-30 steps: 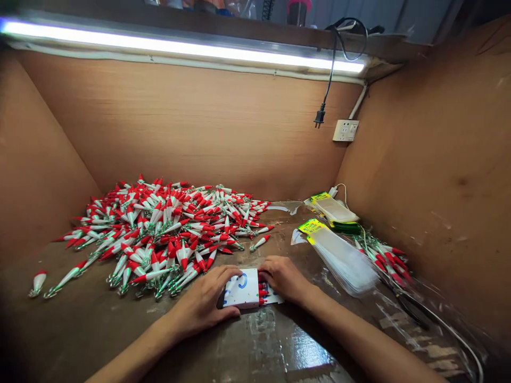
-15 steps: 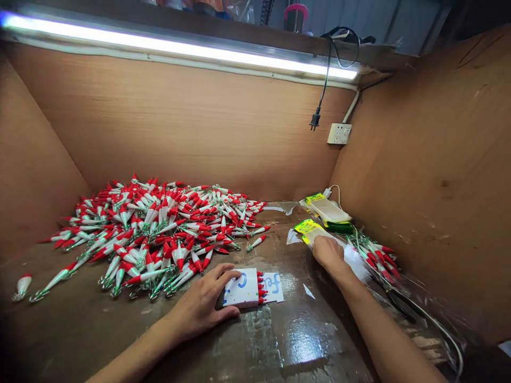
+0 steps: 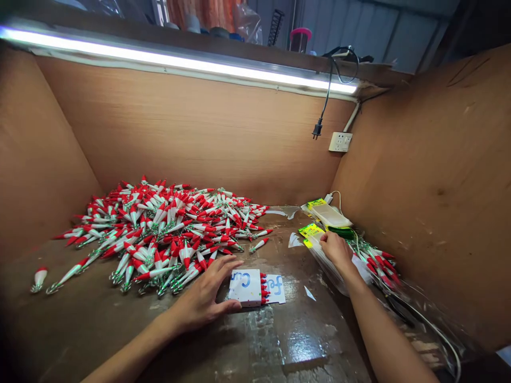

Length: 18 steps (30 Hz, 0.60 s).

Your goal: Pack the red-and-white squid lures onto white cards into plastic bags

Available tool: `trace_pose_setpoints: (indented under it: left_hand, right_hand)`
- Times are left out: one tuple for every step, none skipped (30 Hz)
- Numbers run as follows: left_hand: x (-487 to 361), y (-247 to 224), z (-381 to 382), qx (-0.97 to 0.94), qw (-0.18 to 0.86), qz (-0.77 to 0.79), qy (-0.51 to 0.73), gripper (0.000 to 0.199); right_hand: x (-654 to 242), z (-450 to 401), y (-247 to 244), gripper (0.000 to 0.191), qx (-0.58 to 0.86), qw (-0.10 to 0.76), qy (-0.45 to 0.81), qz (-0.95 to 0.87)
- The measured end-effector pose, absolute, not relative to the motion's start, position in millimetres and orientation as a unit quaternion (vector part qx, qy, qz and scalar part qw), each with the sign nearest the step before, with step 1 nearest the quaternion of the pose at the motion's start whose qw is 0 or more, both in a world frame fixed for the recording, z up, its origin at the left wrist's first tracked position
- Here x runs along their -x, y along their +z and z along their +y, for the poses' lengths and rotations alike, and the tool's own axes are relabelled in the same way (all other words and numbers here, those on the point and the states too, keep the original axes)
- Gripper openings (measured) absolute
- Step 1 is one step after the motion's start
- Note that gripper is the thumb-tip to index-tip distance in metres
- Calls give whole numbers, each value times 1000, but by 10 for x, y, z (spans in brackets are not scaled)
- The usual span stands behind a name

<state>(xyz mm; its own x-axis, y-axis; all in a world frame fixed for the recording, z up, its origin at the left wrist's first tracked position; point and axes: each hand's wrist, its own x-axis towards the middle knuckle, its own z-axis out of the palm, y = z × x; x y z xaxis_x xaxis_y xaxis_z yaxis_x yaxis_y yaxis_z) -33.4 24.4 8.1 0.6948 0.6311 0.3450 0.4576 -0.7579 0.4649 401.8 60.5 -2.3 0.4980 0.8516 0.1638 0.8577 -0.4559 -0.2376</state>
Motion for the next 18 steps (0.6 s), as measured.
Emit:
trace_pose_setpoints:
  left_hand:
    - [336,87,238,-903,176,301,251,78]
    - [335,91,231,-902,179,300,253,77]
    - [334,94,227,-901,182,299,257,76]
    - [330,95,226,-899,188,297,262,74]
    - [326,95,230,-895,197,295,270,73]
    - [321,94,240,-888,215,295,280,71]
    - [317,91,254,-875,246,297,292,71]
    - [314,90,272,-853,297,299,307,72]
    - [314,90,289,-820,368,298,323,75]
    - [317,93,303,-774,452,290,337,79]
    - [322,100,310,-717,538,274,350,84]
    - [330,111,309,-656,616,250,359,89]
    - [337,126,301,-597,678,223,366,93]
    - [342,143,288,-549,722,203,369,97]
    - [343,159,274,-511,750,197,371,99]
    - [339,170,262,-484,764,210,373,101]
    - [332,176,258,-468,764,240,374,101]
    - [323,176,263,-463,750,281,378,97]
  right_hand:
    - [-4028,600,-19,25,854,147,-17,-498]
    - [-4031,593,-5,25,855,149,-24,-497]
    - [-4023,582,21,25,855,152,-33,-495]
    - [-4002,568,60,26,853,157,-44,-495]
    - [-3960,546,111,28,849,165,-58,-499]
    - [-3891,517,171,31,841,175,-75,-506]
    - [-3791,478,234,33,831,186,-92,-516]
    - [-3655,429,294,35,813,200,-112,-536]
    - [-3484,371,345,35,786,214,-131,-566]
    - [-3282,305,379,33,752,227,-149,-601]
    - [-3057,235,395,31,677,250,-180,-668]
    - [-2820,166,391,30,596,262,-203,-731]
    - [-2585,103,369,27,512,274,-221,-784]
    - [-2365,51,334,25,437,276,-223,-826]
    - [-2171,13,290,22,383,274,-221,-854]
    - [-2014,-11,243,20,341,276,-216,-873]
    - [-1898,-20,198,19,313,281,-205,-884]
    - [-1825,-19,160,19,299,291,-188,-889]
